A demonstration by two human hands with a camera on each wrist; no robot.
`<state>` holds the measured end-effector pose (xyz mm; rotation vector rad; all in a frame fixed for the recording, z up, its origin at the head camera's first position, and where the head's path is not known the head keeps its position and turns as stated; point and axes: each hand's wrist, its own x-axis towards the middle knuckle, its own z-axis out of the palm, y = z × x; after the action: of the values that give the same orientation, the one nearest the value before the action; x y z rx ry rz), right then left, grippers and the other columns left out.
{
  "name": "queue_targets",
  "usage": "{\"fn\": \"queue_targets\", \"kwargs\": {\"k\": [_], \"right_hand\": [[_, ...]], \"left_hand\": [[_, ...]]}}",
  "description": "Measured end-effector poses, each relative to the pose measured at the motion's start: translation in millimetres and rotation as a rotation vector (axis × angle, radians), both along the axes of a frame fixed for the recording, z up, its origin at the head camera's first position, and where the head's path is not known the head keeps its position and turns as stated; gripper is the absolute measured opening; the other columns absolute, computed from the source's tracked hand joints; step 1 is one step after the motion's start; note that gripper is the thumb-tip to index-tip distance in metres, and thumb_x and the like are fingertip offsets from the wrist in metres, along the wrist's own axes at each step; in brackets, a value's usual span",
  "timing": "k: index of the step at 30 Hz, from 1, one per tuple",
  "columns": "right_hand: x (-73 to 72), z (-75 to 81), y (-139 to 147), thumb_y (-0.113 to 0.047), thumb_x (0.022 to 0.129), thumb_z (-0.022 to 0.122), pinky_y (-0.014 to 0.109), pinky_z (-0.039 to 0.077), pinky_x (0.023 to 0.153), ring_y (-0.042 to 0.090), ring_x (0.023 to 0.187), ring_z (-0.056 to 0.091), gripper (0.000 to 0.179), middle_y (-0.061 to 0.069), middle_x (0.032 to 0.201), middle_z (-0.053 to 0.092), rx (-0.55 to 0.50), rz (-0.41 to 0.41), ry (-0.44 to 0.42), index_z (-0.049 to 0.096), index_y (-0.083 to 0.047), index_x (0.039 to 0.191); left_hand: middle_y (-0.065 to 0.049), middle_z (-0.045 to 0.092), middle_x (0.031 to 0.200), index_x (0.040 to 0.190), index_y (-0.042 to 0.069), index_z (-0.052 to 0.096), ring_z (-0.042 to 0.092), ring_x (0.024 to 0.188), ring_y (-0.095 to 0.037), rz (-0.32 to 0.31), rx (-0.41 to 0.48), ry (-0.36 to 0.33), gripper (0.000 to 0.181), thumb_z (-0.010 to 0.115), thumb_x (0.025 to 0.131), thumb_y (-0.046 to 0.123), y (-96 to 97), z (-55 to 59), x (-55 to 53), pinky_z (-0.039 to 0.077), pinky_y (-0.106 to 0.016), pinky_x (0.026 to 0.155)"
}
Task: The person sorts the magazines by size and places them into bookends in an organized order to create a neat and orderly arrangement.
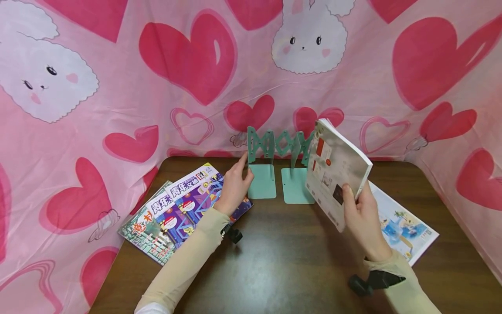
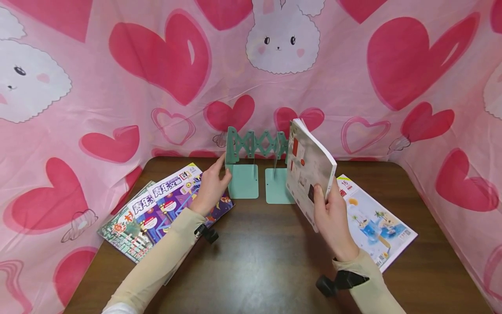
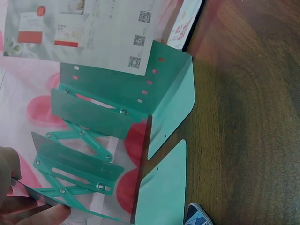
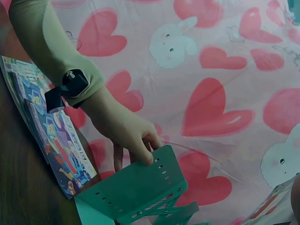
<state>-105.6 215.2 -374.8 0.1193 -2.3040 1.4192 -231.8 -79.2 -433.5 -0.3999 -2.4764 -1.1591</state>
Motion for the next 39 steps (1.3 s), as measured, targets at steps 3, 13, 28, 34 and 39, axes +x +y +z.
{"fn": "queue_targets", "kwargs": {"k": [3, 13, 28, 34, 39], "right_hand": [[-4.8, -2.6, -2, -0.011, 0.109, 0.049, 0.07, 0.044, 0.1, 0.042, 0.13, 0.057, 0.044, 0.02, 0.149, 0.056, -0.018, -0.001, 0.007, 0.043, -0.005, 0.153], [-22.2, -14.5, -8, -0.009, 0.108, 0.049, 0.031, 0.049, 0.103, 0.034, 0.127, 0.061, 0.041, 0.017, 0.143, 0.062, 0.006, -0.057, 0.045, 0.048, -0.003, 0.149], [-38.6, -25.6, -21, -0.007, 0.108, 0.049, 0.067, 0.041, 0.109, 0.04, 0.131, 0.057, 0.041, 0.021, 0.146, 0.058, -0.058, -0.04, 0.07, 0.046, -0.002, 0.148], [-45.7, -31.7, -25, -0.01, 0.108, 0.049, 0.07, 0.04, 0.109, 0.042, 0.134, 0.055, 0.045, 0.019, 0.149, 0.055, -0.064, -0.027, 0.049, 0.042, -0.009, 0.152], [-53.6, -39.5, -29, -0.007, 0.108, 0.049, 0.068, 0.041, 0.108, 0.042, 0.132, 0.056, 0.042, 0.023, 0.146, 0.058, -0.061, -0.039, 0.081, 0.044, -0.003, 0.149]], "left_hand": [[-0.021, 0.066, 0.136, 0.156, 0.004, 0.046, 0.067, 0.12, -0.036, -0.001, 0.002, 0.0, 0.057, 0.061, 0.101, 0.013, -0.1, 0.0, -0.1, 0.054, -0.05, 0.102], [-0.02, 0.066, 0.137, 0.157, 0.005, 0.046, 0.067, 0.12, -0.035, -0.009, 0.001, 0.006, 0.058, 0.06, 0.101, 0.012, -0.1, 0.1, 0.4, 0.054, -0.048, 0.102], [-0.021, 0.065, 0.138, 0.155, 0.003, 0.047, 0.066, 0.122, -0.036, -0.01, 0.004, 0.023, 0.057, 0.061, 0.101, 0.011, 0.3, -0.8, 0.4, 0.053, -0.049, 0.103], [-0.022, 0.066, 0.136, 0.155, 0.003, 0.047, 0.067, 0.121, -0.037, -0.006, -0.003, 0.031, 0.057, 0.061, 0.101, 0.011, 0.9, -0.7, -0.5, 0.053, -0.05, 0.102], [-0.021, 0.065, 0.138, 0.156, 0.005, 0.047, 0.066, 0.122, -0.037, -0.001, -0.004, 0.017, 0.057, 0.061, 0.101, 0.012, 0.7, -0.3, 0.2, 0.053, -0.05, 0.103]]}}
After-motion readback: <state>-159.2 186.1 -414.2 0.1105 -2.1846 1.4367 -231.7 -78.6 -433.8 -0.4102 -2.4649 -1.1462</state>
